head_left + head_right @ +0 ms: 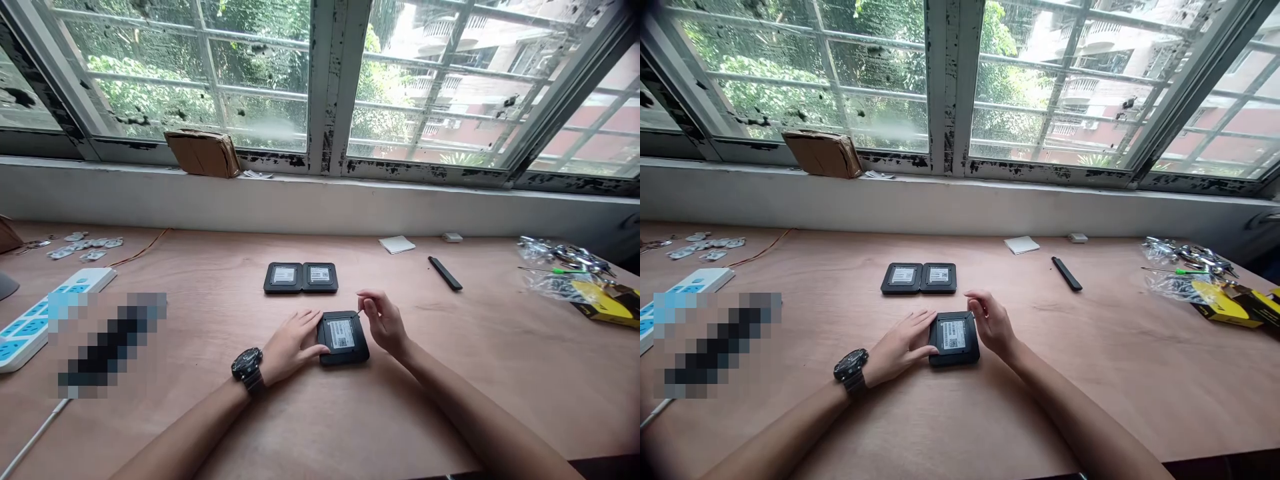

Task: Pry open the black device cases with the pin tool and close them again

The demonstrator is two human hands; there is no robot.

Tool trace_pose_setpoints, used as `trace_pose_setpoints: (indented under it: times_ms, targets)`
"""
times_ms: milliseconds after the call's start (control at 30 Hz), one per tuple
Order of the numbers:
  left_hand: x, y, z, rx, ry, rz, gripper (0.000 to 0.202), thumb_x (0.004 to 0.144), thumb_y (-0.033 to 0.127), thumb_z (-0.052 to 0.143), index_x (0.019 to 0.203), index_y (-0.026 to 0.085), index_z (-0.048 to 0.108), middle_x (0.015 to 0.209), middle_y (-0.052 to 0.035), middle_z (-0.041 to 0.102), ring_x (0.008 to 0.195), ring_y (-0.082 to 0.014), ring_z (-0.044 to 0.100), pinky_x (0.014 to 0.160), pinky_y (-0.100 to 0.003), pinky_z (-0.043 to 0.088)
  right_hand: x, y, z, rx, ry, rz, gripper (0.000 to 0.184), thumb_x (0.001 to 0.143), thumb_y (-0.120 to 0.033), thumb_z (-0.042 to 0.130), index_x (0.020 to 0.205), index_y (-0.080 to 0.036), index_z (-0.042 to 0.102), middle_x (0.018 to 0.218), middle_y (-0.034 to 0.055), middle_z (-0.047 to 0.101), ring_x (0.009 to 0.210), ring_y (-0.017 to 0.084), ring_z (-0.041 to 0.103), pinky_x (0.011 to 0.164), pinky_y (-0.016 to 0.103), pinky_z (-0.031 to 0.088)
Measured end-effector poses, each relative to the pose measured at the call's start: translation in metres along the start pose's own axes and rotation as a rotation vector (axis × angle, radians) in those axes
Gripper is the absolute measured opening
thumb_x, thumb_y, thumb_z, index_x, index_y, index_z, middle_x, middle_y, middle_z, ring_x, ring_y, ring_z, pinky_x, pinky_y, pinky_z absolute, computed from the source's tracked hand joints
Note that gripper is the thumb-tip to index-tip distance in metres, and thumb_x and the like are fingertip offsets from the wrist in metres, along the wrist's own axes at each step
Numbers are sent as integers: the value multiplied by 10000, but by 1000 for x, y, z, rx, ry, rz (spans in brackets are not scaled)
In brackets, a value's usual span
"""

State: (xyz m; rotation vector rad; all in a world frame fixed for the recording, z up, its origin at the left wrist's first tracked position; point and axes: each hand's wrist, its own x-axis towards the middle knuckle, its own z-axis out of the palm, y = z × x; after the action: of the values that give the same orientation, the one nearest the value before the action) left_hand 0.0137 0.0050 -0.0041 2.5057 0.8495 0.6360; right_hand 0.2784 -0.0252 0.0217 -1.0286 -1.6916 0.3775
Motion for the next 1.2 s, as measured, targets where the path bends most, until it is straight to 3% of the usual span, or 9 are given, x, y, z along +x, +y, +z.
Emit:
trace_pose_setpoints:
  times_ms: [133,300,433,533,633,700,833,1033,1200]
  targets:
    - [-1,-2,0,9,-22,-5,728,961,625,582,1551,245,385,1555,-91,478,1445,-301,432,1216,-514,323,1,2,0,-42,-53,21,218,1074,-330,422,1216,-266,574,817,8,600,714,173,590,655,313,493]
    - [-1,-3,-5,70,-50,-24,739,972,653,538,1550,217,386,1560,-114,466,1459,-313,408,1219,-535,300,8,-7,-1,-46,-69,97,301,1039,-368,502,1298,-284,631,1052,68,595,865,197,613,750,344,533]
    - [-3,-10,-14,124,-67,-45,709,985,644,524,1541,218,410,1575,-119,443,1472,-324,387,1220,-562,274,16,-13,-4,240,-52,277,503,1000,-394,584,1473,-300,442,980,33,615,692,154,568,606,300,500]
    - [-10,-20,-22,126,-77,-47,643,1005,599,523,1526,232,439,1571,-113,451,1468,-316,395,1216,-556,283,18,-13,-7,403,-52,314,297,1040,-406,491,1289,-256,550,914,28,653,592,125,491,567,288,471]
    - [-20,-30,-31,120,-76,-30,560,1019,537,541,1502,261,477,1559,-91,472,1465,-308,401,1218,-550,283,15,-14,-10,344,-118,296,209,1017,-408,551,1049,-224,646,883,33,664,595,120,488,566,278,463]
    - [-25,-35,-37,104,-56,-32,504,1024,495,553,1472,266,516,1532,-81,509,1450,-296,425,1205,-520,323,13,-17,-8,270,-96,257,187,994,-395,604,1014,-222,671,877,37,676,607,124,512,549,270,459]
    - [-28,-37,-47,47,-7,-38,379,1041,445,536,1367,268,612,1409,-52,629,1366,-253,524,1120,-415,450,17,-24,10,276,102,145,182,1025,-389,550,1064,-244,654,869,28,680,568,119,510,499,261,445]
    - [-24,-30,-51,32,7,-13,310,1052,406,511,1287,266,657,1339,-40,668,1306,-248,569,1081,-401,478,29,-22,49,287,-8,179,226,1022,-443,539,1058,-242,636,821,16,641,583,132,509,498,264,434]
    - [-25,-30,-51,16,7,-4,287,1048,387,519,1272,273,658,1316,-43,675,1294,-253,572,1070,-415,486,28,-18,54,250,-25,201,256,1018,-470,531,1049,-236,631,821,18,636,595,139,521,513,266,449]
